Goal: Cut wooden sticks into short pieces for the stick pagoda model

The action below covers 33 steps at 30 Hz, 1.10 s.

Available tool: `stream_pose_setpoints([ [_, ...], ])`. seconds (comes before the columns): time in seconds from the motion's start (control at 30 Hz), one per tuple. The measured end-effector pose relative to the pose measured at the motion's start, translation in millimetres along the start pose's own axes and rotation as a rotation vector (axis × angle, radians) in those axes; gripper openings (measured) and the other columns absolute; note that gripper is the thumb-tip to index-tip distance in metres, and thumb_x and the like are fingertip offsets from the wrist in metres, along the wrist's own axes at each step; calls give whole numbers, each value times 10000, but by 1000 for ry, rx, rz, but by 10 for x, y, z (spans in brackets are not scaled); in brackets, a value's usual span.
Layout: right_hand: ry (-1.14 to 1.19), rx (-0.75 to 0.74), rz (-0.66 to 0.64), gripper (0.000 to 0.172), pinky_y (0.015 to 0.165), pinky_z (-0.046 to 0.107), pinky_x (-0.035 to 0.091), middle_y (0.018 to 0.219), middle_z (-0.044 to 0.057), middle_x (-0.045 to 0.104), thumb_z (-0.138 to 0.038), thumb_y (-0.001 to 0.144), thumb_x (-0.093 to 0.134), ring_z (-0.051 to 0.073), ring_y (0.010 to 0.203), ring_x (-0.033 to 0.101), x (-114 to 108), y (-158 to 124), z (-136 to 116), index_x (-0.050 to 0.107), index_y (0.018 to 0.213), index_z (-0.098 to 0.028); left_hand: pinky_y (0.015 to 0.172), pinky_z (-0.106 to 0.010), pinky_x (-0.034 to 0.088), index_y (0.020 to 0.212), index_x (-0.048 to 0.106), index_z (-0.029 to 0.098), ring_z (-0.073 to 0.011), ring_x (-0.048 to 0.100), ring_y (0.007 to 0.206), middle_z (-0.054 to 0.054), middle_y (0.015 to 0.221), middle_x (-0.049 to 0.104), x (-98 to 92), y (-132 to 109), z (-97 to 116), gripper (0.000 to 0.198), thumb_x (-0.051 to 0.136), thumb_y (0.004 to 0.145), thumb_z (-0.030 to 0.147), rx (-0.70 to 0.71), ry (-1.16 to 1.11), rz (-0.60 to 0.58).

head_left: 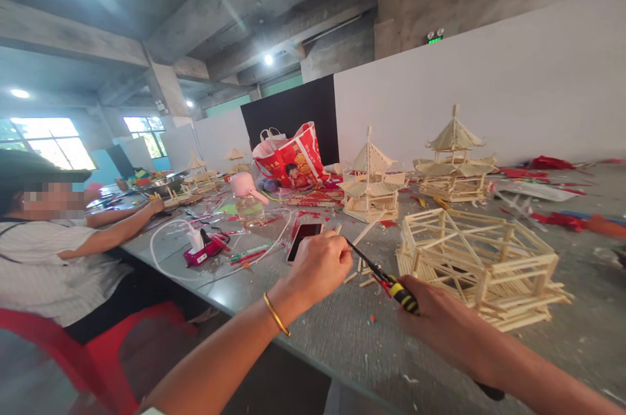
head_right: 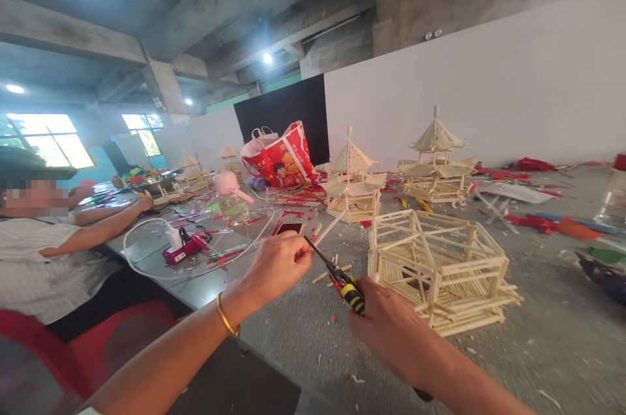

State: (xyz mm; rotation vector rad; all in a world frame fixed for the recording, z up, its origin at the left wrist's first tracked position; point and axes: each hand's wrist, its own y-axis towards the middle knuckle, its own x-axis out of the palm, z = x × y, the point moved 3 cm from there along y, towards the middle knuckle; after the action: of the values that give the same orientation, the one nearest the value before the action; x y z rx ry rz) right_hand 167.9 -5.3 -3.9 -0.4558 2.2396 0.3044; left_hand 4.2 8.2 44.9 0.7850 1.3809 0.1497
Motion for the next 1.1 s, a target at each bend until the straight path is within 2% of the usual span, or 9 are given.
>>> stream_pose_setpoints([
  [0.27,-93,57,-1,78,603,250,305,741,62,564,-131,714,366,181,707,528,-5,61,21,432,745,-159,543,-241,416,660,564,151,-140,552,633,-35,669,582,44,2,74,196,408,775,121,109,198,51],
  [0.47,-124,41,39,62,595,265,298,738,83,569,-168,711,360,199,696,538,77,91,91,419,726,-158,585,-277,458,736,558,152,-168,552,699,-51,743,573,98,-23,97,171,404,808,133,107,293,4],
  [0.63,-160,5,98,108,601,258,308,749,102,586,-127,726,353,209,728,559,133,107,62,442,786,-144,659,-304,474,800,556,143,-180,545,771,-66,788,556,72,-45,86,166,393,817,114,110,348,-12],
  [0.77,-115,93,23,129,532,241,277,706,84,577,-104,684,371,184,645,543,135,107,-35,458,764,-152,648,-318,473,810,568,127,-199,551,786,-81,800,559,57,-55,43,191,380,806,89,146,369,-84],
  [0.93,-90,221,8,19,460,240,221,655,81,538,-171,651,433,190,578,517,117,168,-65,425,668,-173,632,-301,453,779,591,115,-196,572,748,-84,755,581,125,-35,-69,218,376,792,81,188,310,-127],
  [1.0,-26,244,-35,17,433,229,234,596,59,525,-175,647,434,160,518,498,128,201,-56,419,656,-178,614,-277,435,744,603,118,-178,579,708,-79,728,598,120,-5,-126,229,380,791,102,167,246,-125],
  [1.1,120,274,-166,35,394,205,289,472,7,484,-160,625,410,114,408,447,155,224,-57,417,652,-181,562,-244,393,656,619,136,-146,566,606,-55,650,616,81,56,-244,220,424,758,154,68,112,-157],
])
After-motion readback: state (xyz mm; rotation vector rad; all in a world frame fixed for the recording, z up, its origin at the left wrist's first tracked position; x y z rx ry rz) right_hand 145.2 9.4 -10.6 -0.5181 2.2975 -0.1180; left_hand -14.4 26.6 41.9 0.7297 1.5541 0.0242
